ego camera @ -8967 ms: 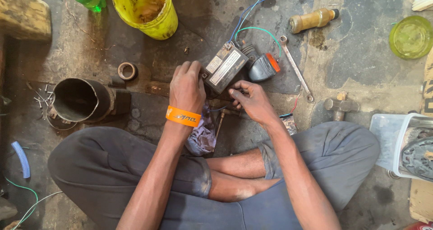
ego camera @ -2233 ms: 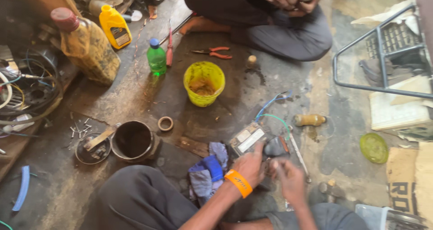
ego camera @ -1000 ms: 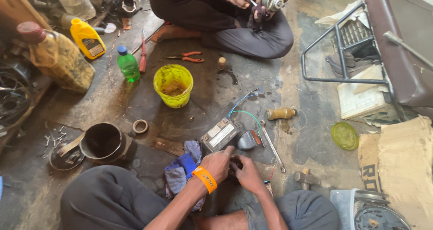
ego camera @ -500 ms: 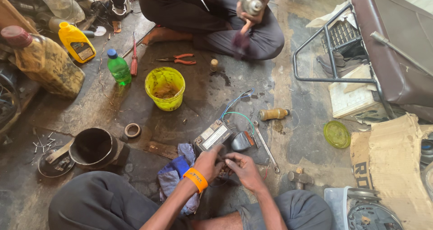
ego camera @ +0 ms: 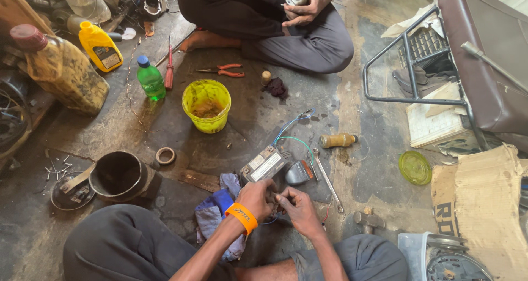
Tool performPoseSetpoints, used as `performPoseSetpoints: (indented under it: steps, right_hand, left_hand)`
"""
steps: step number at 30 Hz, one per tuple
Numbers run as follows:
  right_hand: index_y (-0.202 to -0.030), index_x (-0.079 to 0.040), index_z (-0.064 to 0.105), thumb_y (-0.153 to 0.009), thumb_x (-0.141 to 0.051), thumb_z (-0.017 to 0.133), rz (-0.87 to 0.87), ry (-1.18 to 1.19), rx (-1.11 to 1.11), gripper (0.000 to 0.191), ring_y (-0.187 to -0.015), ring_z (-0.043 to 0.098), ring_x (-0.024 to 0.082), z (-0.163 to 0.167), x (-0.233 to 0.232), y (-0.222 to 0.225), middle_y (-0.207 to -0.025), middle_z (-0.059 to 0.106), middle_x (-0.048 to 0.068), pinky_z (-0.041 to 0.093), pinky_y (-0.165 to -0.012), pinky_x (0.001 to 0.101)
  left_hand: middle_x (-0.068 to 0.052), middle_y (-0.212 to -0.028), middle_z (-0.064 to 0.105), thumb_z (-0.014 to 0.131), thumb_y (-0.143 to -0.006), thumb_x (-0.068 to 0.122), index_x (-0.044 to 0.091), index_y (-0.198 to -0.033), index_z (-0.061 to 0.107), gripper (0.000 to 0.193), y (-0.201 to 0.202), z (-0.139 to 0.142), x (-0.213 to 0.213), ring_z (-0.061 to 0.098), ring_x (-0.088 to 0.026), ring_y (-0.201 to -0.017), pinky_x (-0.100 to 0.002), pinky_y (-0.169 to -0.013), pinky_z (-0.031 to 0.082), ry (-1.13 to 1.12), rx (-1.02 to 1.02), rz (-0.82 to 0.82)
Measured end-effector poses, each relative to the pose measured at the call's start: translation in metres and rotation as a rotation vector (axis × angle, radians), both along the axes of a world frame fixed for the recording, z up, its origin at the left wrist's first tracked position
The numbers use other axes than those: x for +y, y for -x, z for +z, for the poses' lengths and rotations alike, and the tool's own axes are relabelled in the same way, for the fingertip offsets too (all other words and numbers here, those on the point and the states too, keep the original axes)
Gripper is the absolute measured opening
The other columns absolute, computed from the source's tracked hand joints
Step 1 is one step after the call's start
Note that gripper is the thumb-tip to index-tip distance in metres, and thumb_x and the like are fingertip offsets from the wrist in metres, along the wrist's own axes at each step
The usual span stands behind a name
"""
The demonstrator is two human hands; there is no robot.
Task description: The person sits cross-legged on the workshop floor and works on a small motorcycle electrical unit with wires, connecting and adjusting the wiring and handling small parts while an indicator lamp on the unit glows. Another person nearby works on a different component with a power tool.
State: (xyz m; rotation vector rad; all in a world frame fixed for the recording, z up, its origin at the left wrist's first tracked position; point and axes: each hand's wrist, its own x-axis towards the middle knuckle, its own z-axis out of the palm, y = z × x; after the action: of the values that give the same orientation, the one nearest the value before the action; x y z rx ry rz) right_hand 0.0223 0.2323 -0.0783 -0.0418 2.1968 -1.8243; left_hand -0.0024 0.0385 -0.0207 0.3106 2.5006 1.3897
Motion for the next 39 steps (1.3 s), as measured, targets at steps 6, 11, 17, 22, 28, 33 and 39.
performPoseSetpoints:
  steps: [6,11,17,22,28,33,39]
  right_hand:
    - [-0.08,-0.003,0.06,-0.1,-0.016,0.062,-0.03,-0.101,0.006,0.024,-0.066,0.057,0.005,0.007,-0.007,-0.002,-0.071,0.064,0.0,0.049,-0.06,0.0257]
    - [-0.079,0.0,0.055,-0.1,-0.014,0.062,-0.044,-0.147,0.086,0.026,-0.067,0.056,0.004,0.015,-0.012,-0.003,-0.069,0.06,0.001,0.05,-0.06,0.0273]
    - [-0.076,0.002,0.05,-0.099,-0.015,0.066,-0.097,-0.375,0.12,0.032,-0.061,0.043,0.008,0.022,-0.016,-0.005,-0.061,0.048,0.006,0.044,-0.055,0.0316]
    - [-0.075,0.002,0.051,-0.098,-0.012,0.063,-0.101,-0.264,0.154,0.029,-0.064,0.046,0.005,0.018,-0.009,-0.004,-0.063,0.052,0.003,0.045,-0.056,0.0299]
    - [-0.073,-0.001,0.054,-0.099,-0.014,0.064,-0.107,-0.136,0.047,0.031,-0.063,0.049,0.005,0.01,-0.008,-0.002,-0.065,0.056,0.001,0.044,-0.056,0.0285]
    - [-0.072,-0.001,0.055,-0.098,-0.017,0.066,-0.054,-0.151,0.042,0.033,-0.063,0.052,0.005,0.011,-0.008,-0.002,-0.064,0.057,0.0,0.045,-0.056,0.0274]
    - [-0.07,-0.002,0.054,-0.099,-0.019,0.067,-0.058,-0.114,-0.014,0.035,-0.061,0.053,0.005,0.012,-0.007,-0.002,-0.064,0.056,0.0,0.046,-0.053,0.0282]
  left_hand:
    - [-0.024,-0.081,0.072,0.074,-0.077,0.011,0.007,-0.103,0.069,0.027,-0.003,-0.003,0.002,0.071,-0.043,-0.085,-0.051,-0.076,0.057,0.056,0.031,0.0]
    - [-0.028,-0.086,0.07,0.072,-0.078,0.009,0.006,-0.112,0.066,0.035,-0.004,-0.003,0.001,0.07,-0.046,-0.089,-0.054,-0.078,0.056,0.061,0.039,-0.036]
    - [-0.026,-0.087,0.072,0.069,-0.077,0.007,0.007,-0.116,0.063,0.04,-0.006,-0.007,0.001,0.07,-0.046,-0.089,-0.053,-0.078,0.056,0.075,0.074,-0.088]
    - [-0.021,-0.089,0.075,0.063,-0.079,0.002,0.004,-0.119,0.06,0.04,-0.009,-0.01,0.004,0.072,-0.042,-0.09,-0.051,-0.079,0.056,-0.05,0.064,-0.126]
    - [-0.02,-0.085,0.075,0.066,-0.074,0.003,0.003,-0.116,0.066,0.042,-0.006,-0.01,0.004,0.073,-0.039,-0.089,-0.048,-0.081,0.058,-0.069,0.05,-0.086]
    - [-0.02,-0.08,0.073,0.072,-0.072,0.008,0.007,-0.1,0.075,0.029,-0.008,-0.004,0.005,0.073,-0.039,-0.085,-0.048,-0.08,0.058,0.03,0.044,-0.015]
    - [-0.02,-0.079,0.073,0.074,-0.072,0.01,0.008,-0.096,0.077,0.024,-0.009,0.0,0.006,0.073,-0.039,-0.082,-0.047,-0.077,0.058,0.062,0.074,-0.013]
